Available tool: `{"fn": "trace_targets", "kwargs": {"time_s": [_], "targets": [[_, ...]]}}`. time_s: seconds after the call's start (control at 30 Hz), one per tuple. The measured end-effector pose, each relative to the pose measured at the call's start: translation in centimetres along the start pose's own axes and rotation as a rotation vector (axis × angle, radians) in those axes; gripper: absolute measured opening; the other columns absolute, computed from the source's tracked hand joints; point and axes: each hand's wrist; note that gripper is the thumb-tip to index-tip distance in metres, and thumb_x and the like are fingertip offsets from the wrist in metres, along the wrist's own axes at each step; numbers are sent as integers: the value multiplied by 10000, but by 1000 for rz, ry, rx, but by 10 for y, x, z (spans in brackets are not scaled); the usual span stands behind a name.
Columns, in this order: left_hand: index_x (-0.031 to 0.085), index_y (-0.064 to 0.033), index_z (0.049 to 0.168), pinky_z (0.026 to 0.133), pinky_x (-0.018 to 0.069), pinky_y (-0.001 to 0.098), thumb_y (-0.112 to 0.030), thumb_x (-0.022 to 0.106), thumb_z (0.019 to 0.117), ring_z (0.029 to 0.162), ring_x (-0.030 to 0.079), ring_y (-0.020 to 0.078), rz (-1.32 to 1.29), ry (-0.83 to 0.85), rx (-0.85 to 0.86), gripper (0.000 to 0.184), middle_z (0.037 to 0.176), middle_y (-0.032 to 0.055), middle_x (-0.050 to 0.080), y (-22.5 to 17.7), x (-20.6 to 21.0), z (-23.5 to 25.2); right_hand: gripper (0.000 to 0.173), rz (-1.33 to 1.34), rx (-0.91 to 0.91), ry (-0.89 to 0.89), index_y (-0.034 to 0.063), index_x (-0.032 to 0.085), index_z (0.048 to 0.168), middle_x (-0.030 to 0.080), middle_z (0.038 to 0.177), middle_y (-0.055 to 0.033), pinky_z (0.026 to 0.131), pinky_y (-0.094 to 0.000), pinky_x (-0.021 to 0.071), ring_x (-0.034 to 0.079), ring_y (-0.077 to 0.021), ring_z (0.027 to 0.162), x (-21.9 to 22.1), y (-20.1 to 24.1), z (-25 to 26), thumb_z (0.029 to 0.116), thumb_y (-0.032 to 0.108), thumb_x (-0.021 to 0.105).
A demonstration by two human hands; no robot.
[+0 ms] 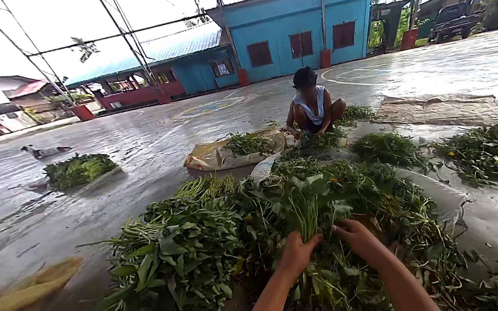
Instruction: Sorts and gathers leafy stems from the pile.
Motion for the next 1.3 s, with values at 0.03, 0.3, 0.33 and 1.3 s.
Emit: {"fn": "trace_targets", "kwargs": {"time_s": [0.03, 0.3, 0.33, 1.3], "targets": [[639, -7, 1183, 816, 557, 273, -192, 689, 978, 873, 662, 85, 7, 3, -14, 280, 999, 43, 690, 2, 3, 0, 260, -12, -3, -2, 2, 649, 1206, 683, 1108, -80, 906, -307, 528, 648, -105, 989, 6, 3, 1, 1070, 193, 537], [551, 6, 1254, 808, 594, 305, -133, 670, 997, 890, 698, 143, -342, -22, -315, 316, 1021, 91, 701, -2, 6, -5, 361, -238, -186, -336, -17, 623, 1204, 656, 1118, -153, 926, -408, 543, 658, -238, 1007, 56, -21, -1, 1063, 293, 503], [543, 6, 1262, 791, 589, 312, -139, 669, 998, 880, 690, 154, -363, -60, -336, 326, 1017, 100, 689, -4, 3, -4, 397, -186, -235, -302, -11, 600, 1245, 665, 1094, -130, 913, -392, 545, 661, -205, 994, 62, -33, -5, 1083, 301, 416], [468, -30, 1294, 711, 634, 428, -205, 519, 1077, 781, 727, 251, -724, -751, -309, 283, 904, 139, 685, -2, -58, 3, 397, -688, 345, -42, 2, 612, 1365, 512, 1462, -250, 1104, -626, 407, 469, -452, 1367, -12, -120, 22, 1010, 183, 601]]}}
Point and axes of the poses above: each hand's wrist, its own z-axis towards the middle knuckle, its own x-axis out of the palm, y = z × x
